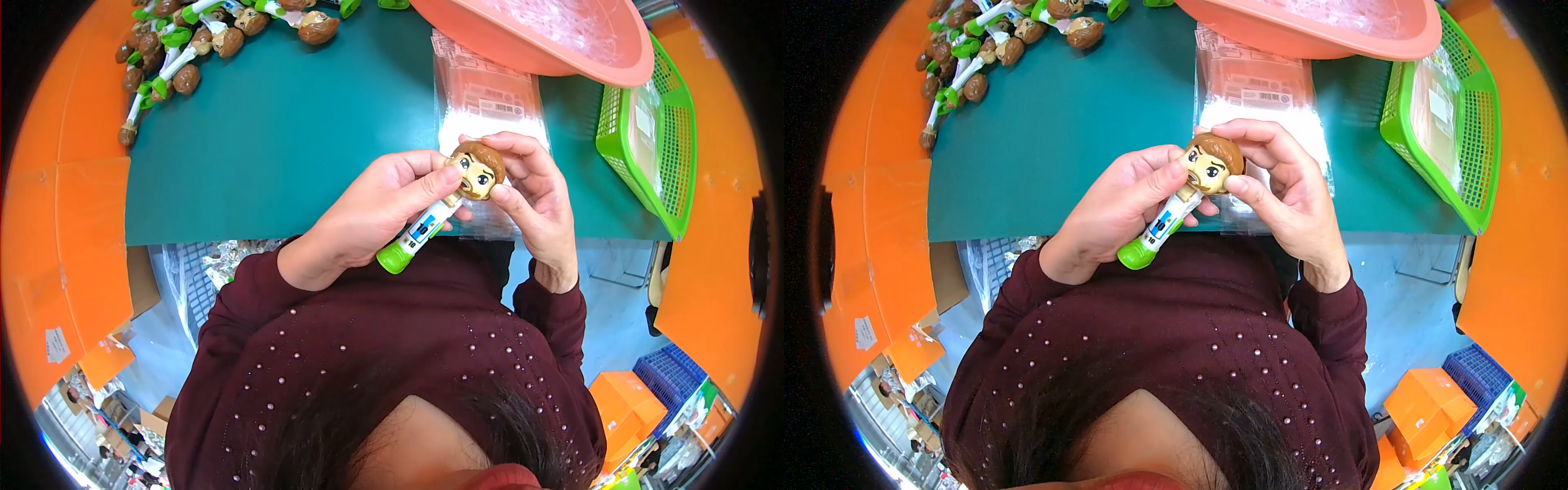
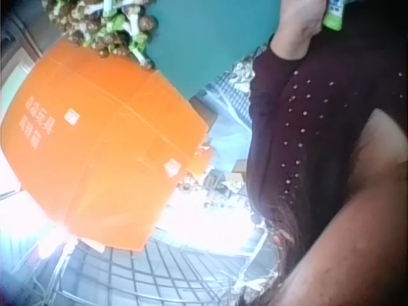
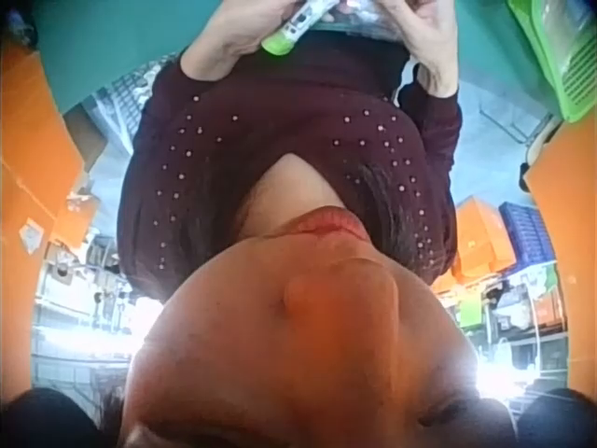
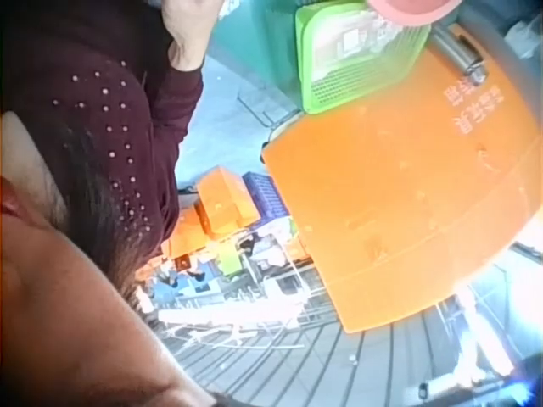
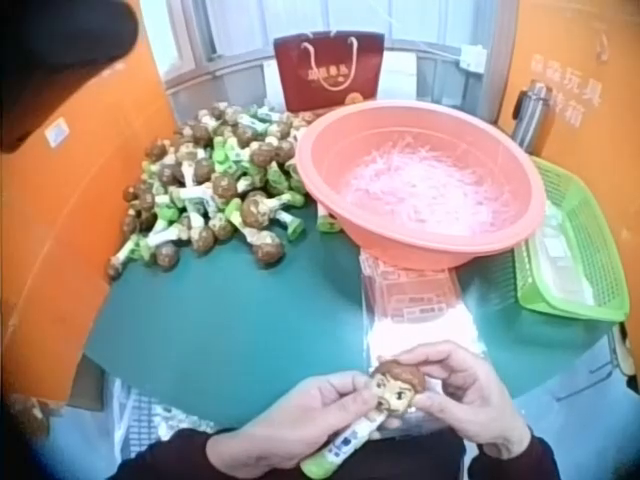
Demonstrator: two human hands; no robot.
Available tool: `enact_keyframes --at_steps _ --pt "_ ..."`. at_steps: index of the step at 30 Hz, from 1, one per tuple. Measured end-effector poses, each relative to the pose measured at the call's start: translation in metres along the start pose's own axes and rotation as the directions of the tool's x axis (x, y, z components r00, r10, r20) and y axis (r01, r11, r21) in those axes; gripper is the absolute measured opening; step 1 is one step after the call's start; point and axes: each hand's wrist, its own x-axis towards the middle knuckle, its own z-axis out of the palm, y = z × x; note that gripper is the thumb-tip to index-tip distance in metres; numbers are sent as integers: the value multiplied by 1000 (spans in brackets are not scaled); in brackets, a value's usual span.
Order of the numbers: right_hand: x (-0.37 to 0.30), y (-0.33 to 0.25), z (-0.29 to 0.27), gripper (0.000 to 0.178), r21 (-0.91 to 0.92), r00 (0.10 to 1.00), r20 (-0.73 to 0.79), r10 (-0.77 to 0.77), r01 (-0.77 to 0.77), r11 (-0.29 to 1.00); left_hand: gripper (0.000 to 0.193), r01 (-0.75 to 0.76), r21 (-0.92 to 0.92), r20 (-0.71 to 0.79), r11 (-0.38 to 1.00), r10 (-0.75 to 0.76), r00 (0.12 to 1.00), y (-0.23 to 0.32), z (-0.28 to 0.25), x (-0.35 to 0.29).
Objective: Assembling toy figures and packaging them into plastic bags with labels.
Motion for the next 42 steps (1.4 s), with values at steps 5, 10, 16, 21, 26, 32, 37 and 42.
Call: enact_keyframes --at_steps 5,10,16,21,26,32,37,42 --pt "1 0 3 43 -3 1000 -5 9 -9 1000 31 -15 17 -26 1000 15 1000 2 0 -4" --pt "-1 2 5 44 -35 999 -4 40 -40 999 29 -50 31 -18 998 50 999 3 -3 -9" --pt "-4 7 7 44 -37 1000 -8 28 -28 999 23 -76 54 30 996 74 997 4 -8 -13" --pt "-6 6 7 38 -2 1000 -15 18 -18 1000 19 -60 45 27 997 58 998 3 -8 -16" --pt "-7 -10 14 31 -166 993 -108 40 -57 985 14 -232 640 -14 733 313 950 7 0 -24" --pt "-3 -24 26 23 -803 1000 -5 -18 7 596 19 -291 929 127 229 543 830 8 -3 -27" --pt "-5 5 32 25 -639 992 -79 -101 28 768 23 -261 965 220 4 526 821 5 -9 -22" --pt "-9 35 30 21 -597 980 -200 -3 -120 794 26 -191 978 206 -82 489 848 -10 -23 -6"
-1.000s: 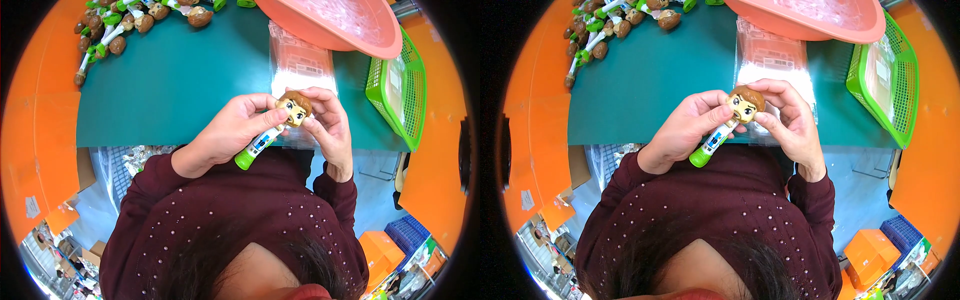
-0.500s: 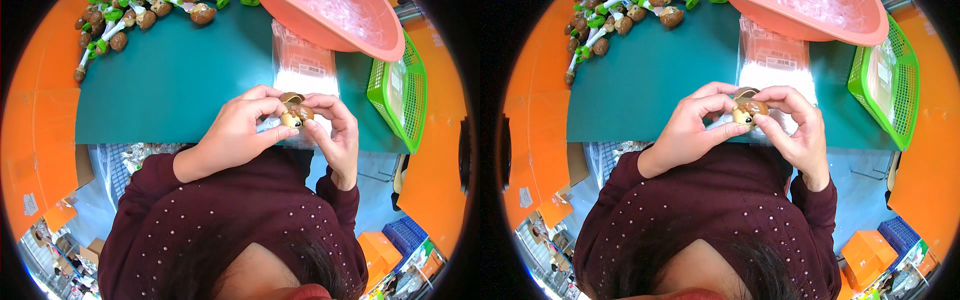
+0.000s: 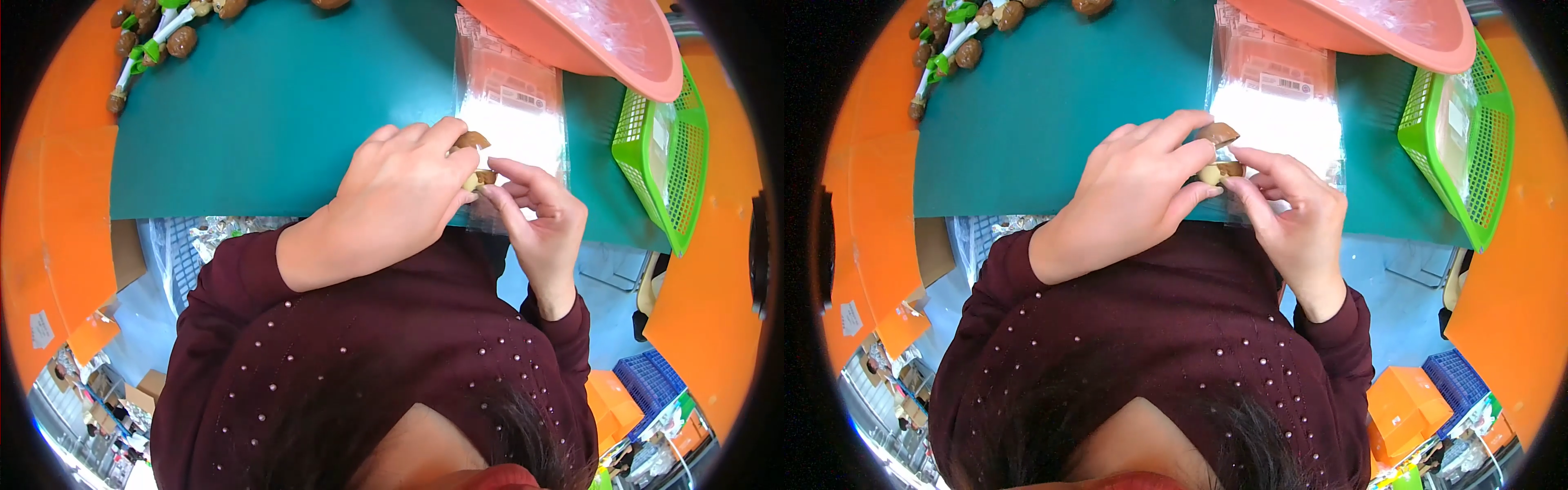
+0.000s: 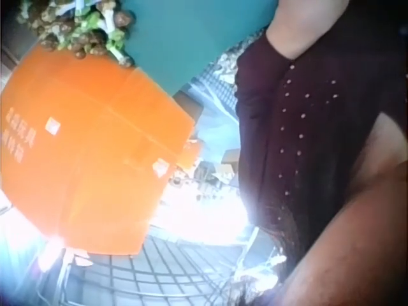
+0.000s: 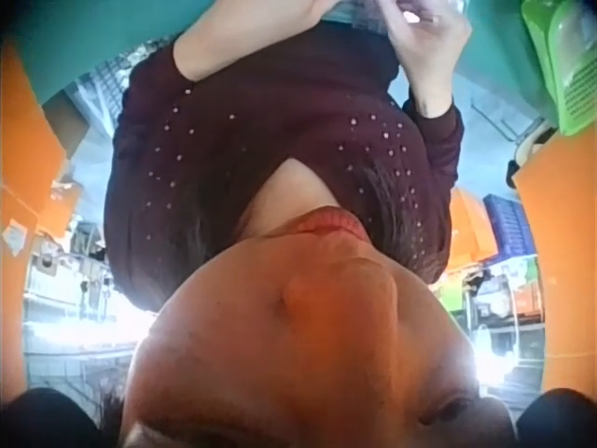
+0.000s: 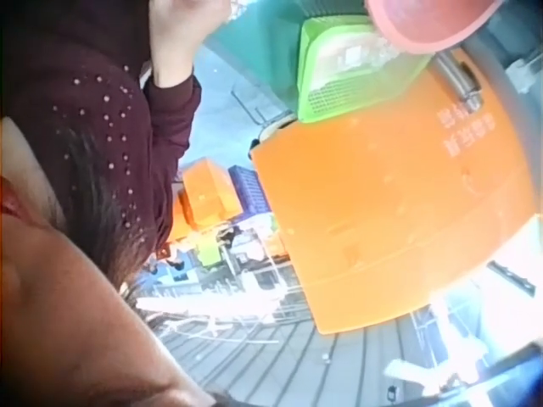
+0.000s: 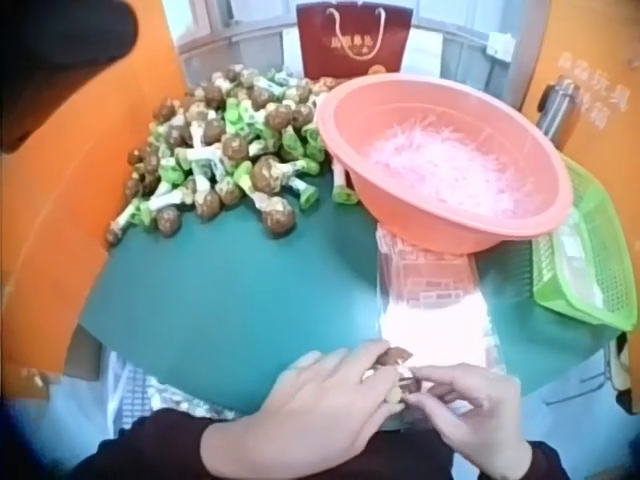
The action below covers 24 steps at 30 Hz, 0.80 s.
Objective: Assembling toy figures and packaging them into plastic bags with labels.
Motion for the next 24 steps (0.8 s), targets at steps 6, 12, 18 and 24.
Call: enact_keyframes --at_steps 6,12,18,24 --pt "9 35 18 15 113 997 -49 65 -60 992 22 -6 54 14 999 5 1000 -24 23 10" --pt "19 57 28 13 202 996 -65 59 -45 978 16 9 59 45 998 -11 999 -42 33 17" --pt "27 62 33 15 215 989 -33 141 -131 968 17 0 34 42 999 -2 999 -58 41 21" --pt "29 61 44 13 251 982 -37 183 -168 953 17 -14 -11 38 1000 15 999 -69 42 17"
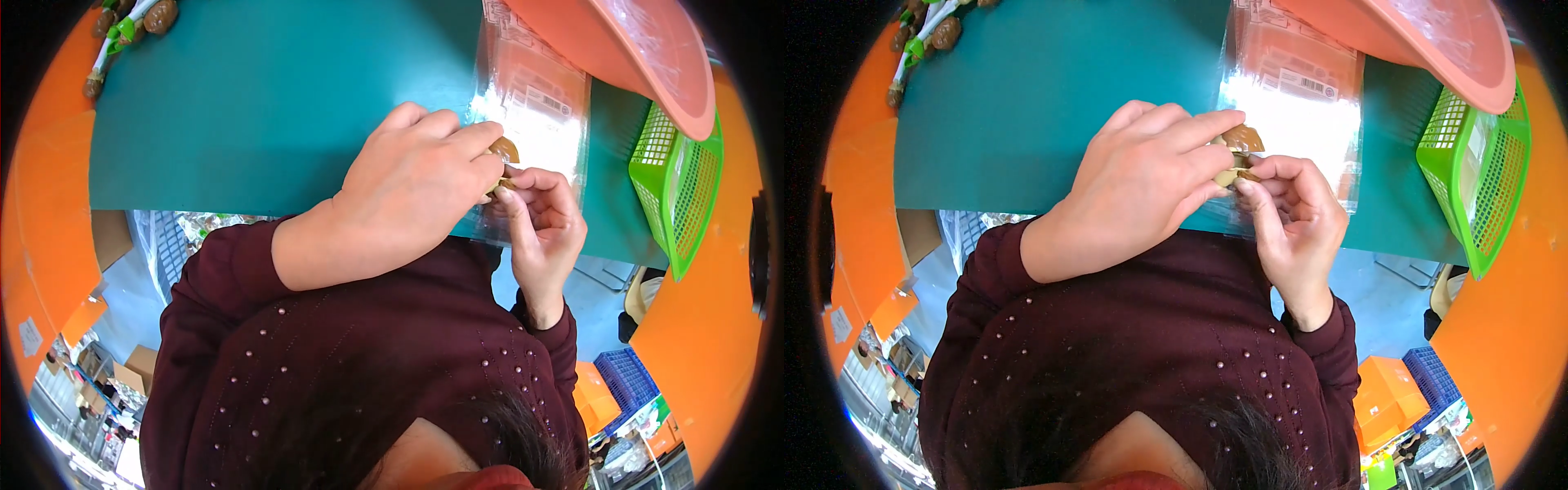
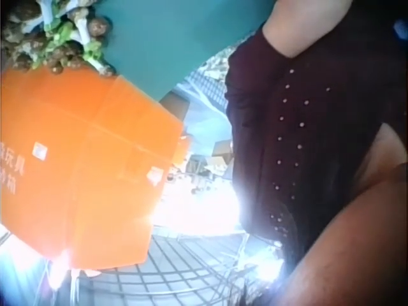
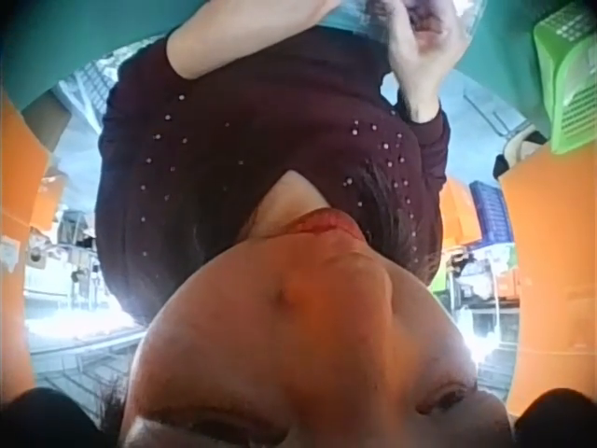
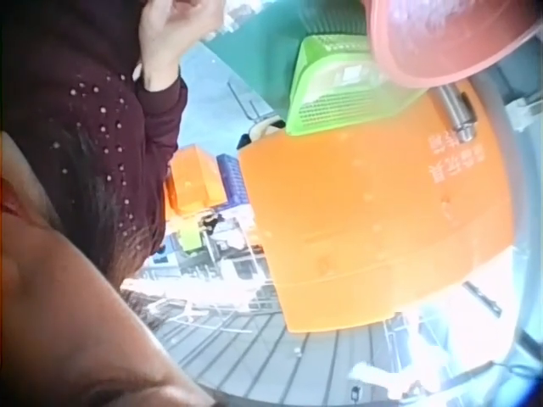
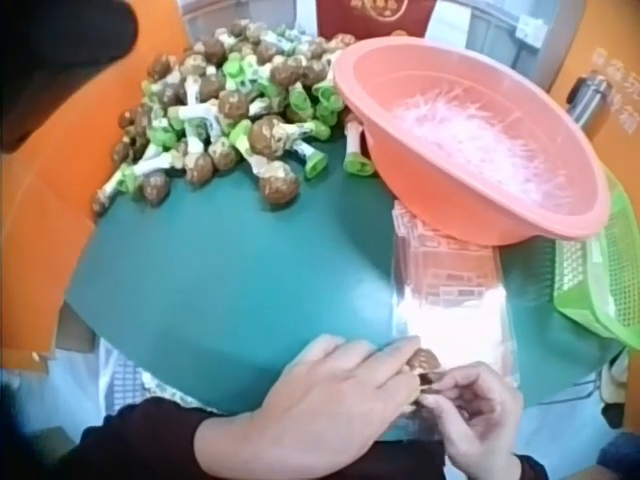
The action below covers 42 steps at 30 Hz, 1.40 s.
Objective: Assembling toy figures and packaging them into plastic bags with labels.
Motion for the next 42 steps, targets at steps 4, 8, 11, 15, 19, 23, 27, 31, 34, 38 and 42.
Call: enact_keyframes --at_steps 4,8,11,15,19,23,27,31,34,38,42 --pt "10 -5 -1 11 -64 996 88 32 -26 998 18 17 4 3 1000 -17 1000 -7 2 -2" --pt "14 -3 3 9 -162 990 123 63 -42 986 19 18 41 -2 999 -18 1000 -12 6 -2" --pt "12 7 13 7 -91 998 64 18 -13 996 6 -47 97 -169 994 63 984 -16 18 -1" --pt "11 14 24 5 -57 998 -54 -26 23 998 6 -53 110 -199 993 74 977 -18 19 -1" --pt "9 18 27 5 11 996 -90 10 -9 1000 6 -47 105 -205 993 68 976 -20 26 -4" --pt "7 13 24 5 52 995 -83 64 -59 997 6 -53 104 -251 993 77 965 -18 27 -5" --pt "11 6 12 6 123 992 -20 124 -121 985 5 -60 83 -261 995 79 962 -15 26 -4" --pt "20 -8 -2 6 -45 976 131 172 -167 985 20 48 61 -68 997 -44 997 -9 17 -6" --pt "20 -15 -7 5 -105 963 174 204 -188 977 20 52 48 -66 997 -49 997 -11 18 -7" --pt "24 -18 -5 7 -207 959 211 189 -145 968 3 -6 18 -216 1000 9 976 -19 31 -7" --pt "25 -13 -1 10 -309 955 229 186 -110 945 4 3 45 -217 999 7 976 -22 33 -11"
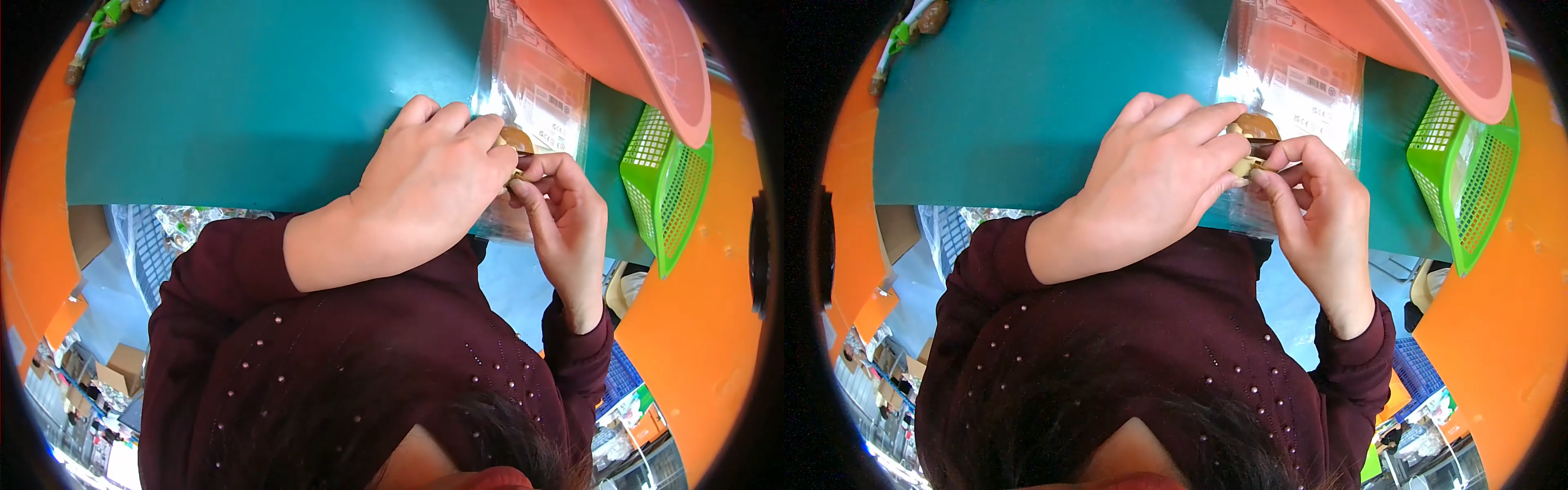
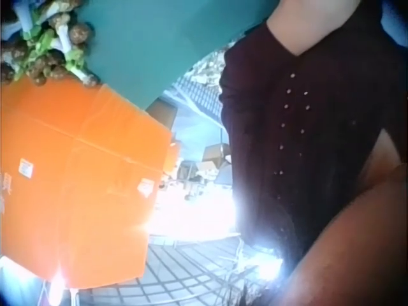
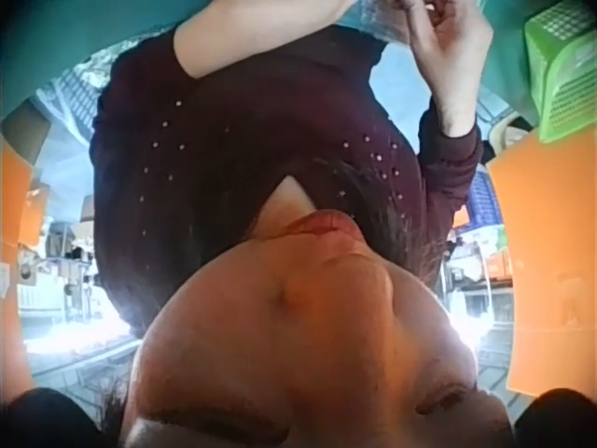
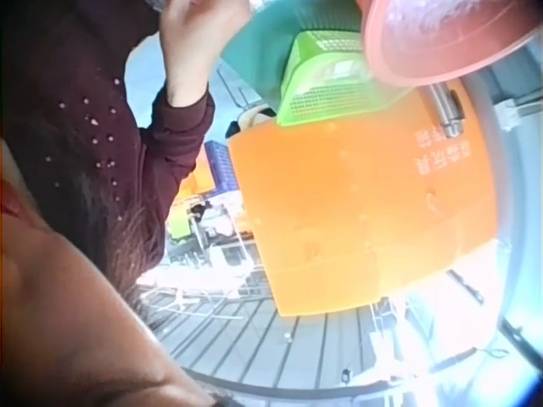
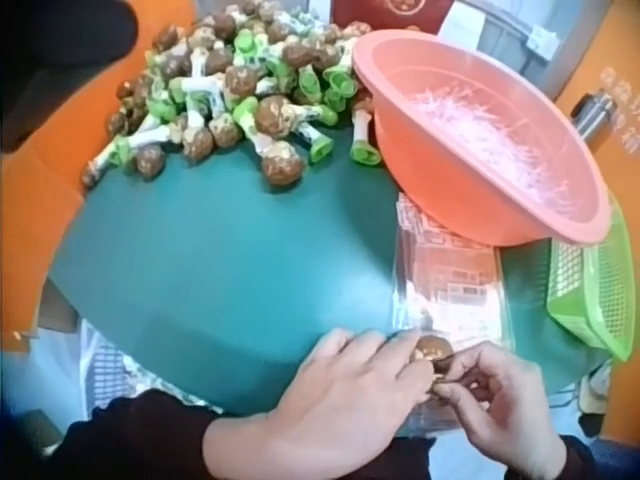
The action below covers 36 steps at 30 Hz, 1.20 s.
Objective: Assembling toy figures and packaging them into plastic bags with labels.
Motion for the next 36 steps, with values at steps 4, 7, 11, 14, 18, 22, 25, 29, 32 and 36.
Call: enact_keyframes --at_steps 4,7,11,14,18,22,25,29,32,36 --pt "-5 10 8 10 -147 990 -76 -120 108 983 9 14 5 -19 1000 -14 1000 4 6 -4" --pt "-8 26 23 13 -106 931 -290 -223 201 974 15 9 12 -20 1000 -8 1000 7 11 -4" --pt "-12 28 35 9 102 913 -393 -107 159 982 17 -33 17 -63 999 34 997 6 16 -2" --pt "-10 28 42 9 215 886 -460 -62 178 960 17 -57 -32 -90 998 54 994 1 22 -1" --pt "-6 26 32 9 262 897 -442 0 129 956 18 -59 -77 -103 995 51 993 -4 23 1" --pt "-1 29 18 7 389 942 -333 35 103 916 21 -41 -80 -76 996 35 997 -6 24 4" --pt "0 31 16 7 414 951 -306 48 88 906 21 -18 -73 -61 997 13 998 -5 24 6" --pt "-2 37 18 8 441 946 -321 36 116 890 21 7 -58 -5 998 -8 1000 -2 21 8" --pt "-4 39 17 8 456 949 -313 34 119 882 20 27 -61 63 998 -23 998 0 17 12" --pt "-5 40 15 9 459 949 -314 23 131 879 19 29 -65 83 997 -24 996 3 14 15"
